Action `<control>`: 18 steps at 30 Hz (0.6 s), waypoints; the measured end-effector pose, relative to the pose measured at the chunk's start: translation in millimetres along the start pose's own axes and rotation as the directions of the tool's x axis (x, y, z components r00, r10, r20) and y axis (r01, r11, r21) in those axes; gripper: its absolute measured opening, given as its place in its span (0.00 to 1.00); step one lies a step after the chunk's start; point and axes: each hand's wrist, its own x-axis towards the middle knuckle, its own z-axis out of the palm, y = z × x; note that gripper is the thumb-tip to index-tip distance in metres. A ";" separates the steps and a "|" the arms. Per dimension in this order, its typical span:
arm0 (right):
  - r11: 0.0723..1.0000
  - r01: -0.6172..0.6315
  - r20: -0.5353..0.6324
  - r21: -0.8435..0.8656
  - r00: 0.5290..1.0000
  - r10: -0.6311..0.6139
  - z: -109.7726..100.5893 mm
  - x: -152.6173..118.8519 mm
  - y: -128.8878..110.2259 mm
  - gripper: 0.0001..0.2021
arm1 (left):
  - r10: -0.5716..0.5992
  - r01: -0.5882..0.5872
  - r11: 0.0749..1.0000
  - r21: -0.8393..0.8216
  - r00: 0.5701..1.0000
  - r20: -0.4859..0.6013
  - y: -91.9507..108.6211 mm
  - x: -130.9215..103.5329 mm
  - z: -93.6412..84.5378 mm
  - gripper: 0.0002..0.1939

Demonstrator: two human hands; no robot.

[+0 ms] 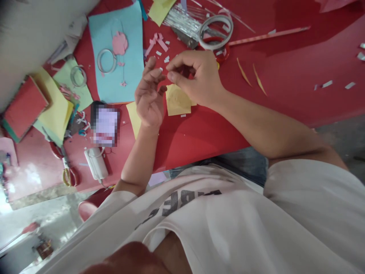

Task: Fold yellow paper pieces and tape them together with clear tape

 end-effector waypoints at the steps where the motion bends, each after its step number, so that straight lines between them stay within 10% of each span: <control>1: 0.999 0.038 -0.003 -0.016 0.999 -0.038 -0.3 -0.8 -1.7 0.05 | -0.025 0.022 0.999 0.028 0.993 0.114 2.2 -0.7 1.1 0.31; 18: 0.951 0.097 0.115 -0.292 0.991 -0.066 -4.0 -3.5 -2.5 0.07 | 0.054 -0.069 0.993 0.096 0.988 0.143 4.5 -4.9 7.0 0.38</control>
